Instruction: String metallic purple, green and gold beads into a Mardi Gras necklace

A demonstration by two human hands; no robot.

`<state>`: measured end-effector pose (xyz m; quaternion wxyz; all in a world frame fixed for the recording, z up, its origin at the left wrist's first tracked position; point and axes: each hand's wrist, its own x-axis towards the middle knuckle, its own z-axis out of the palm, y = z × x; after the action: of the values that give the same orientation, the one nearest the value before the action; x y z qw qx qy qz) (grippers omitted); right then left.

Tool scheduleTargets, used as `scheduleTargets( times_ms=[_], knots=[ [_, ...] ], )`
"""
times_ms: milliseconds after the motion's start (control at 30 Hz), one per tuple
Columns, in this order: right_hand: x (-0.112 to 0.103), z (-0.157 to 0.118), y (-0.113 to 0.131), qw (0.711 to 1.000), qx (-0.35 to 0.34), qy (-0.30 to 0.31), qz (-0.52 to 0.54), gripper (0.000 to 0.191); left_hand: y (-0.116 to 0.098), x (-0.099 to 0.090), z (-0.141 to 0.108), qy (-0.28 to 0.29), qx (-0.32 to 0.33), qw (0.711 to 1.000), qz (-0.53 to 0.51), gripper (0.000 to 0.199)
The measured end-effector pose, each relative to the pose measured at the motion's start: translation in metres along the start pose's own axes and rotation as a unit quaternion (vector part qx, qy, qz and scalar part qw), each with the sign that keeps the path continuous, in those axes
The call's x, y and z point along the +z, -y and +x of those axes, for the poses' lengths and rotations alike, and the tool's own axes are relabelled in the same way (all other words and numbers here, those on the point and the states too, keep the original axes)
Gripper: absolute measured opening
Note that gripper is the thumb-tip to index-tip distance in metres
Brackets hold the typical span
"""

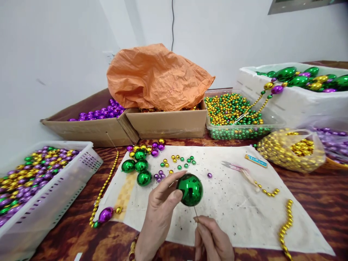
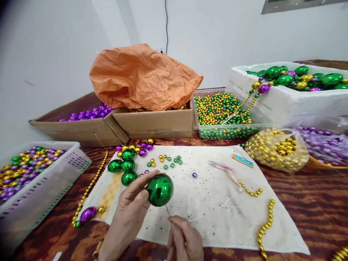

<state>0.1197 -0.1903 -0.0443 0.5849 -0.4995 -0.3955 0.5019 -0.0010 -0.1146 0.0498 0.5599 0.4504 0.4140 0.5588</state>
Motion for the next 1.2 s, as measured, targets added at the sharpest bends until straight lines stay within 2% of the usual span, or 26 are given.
scheduleTargets(
  times_ms=[133,233,300,367,433,500,567,667,767,833,1067,1200],
  knots=[
    [0.001,0.008,0.011,1.000,0.010,0.022,0.017,0.030,0.003,0.000,-0.001,0.014,-0.006,1.000,0.021,0.033],
    [0.000,0.014,0.020,0.998,0.007,0.048,0.028,0.034,0.005,0.003,-0.002,-0.002,-0.007,0.999,0.051,0.033],
    [-0.004,0.018,0.025,0.998,0.022,0.044,0.031,0.033,0.005,0.008,-0.003,-0.006,-0.014,0.997,0.074,0.035],
    [-0.010,0.023,0.027,0.997,0.058,0.022,0.039,0.029,0.004,0.014,-0.005,0.027,-0.037,0.995,0.094,0.039],
    [-0.017,0.028,0.027,0.995,0.091,0.004,0.051,0.028,0.005,0.016,-0.003,0.087,-0.055,0.987,0.125,0.042],
    [-0.024,0.031,0.025,0.993,0.102,-0.017,0.058,0.028,0.007,0.009,0.007,0.112,-0.032,0.974,0.195,0.039],
    [-0.031,0.032,0.022,0.993,0.101,-0.036,0.050,0.028,0.010,-0.007,0.027,0.077,0.031,0.947,0.309,0.033],
    [-0.040,0.031,0.017,0.994,0.103,-0.037,0.013,0.028,0.017,-0.038,0.070,0.022,0.109,0.859,0.500,0.028],
    [-0.044,0.029,0.012,0.994,0.104,-0.023,-0.026,0.030,0.025,-0.055,0.107,0.041,0.121,0.746,0.653,0.023],
    [-0.046,0.029,0.009,0.994,0.100,-0.016,-0.041,0.032,0.032,-0.055,0.121,0.063,0.114,0.706,0.696,0.020],
    [-0.048,0.027,0.007,0.994,0.098,0.005,-0.048,0.031,0.049,-0.041,0.130,0.070,0.107,0.674,0.728,0.018],
    [-0.048,0.027,0.007,0.994,0.102,-0.005,-0.039,0.031,0.042,-0.046,0.131,0.073,0.107,0.666,0.734,0.019]
  ],
)
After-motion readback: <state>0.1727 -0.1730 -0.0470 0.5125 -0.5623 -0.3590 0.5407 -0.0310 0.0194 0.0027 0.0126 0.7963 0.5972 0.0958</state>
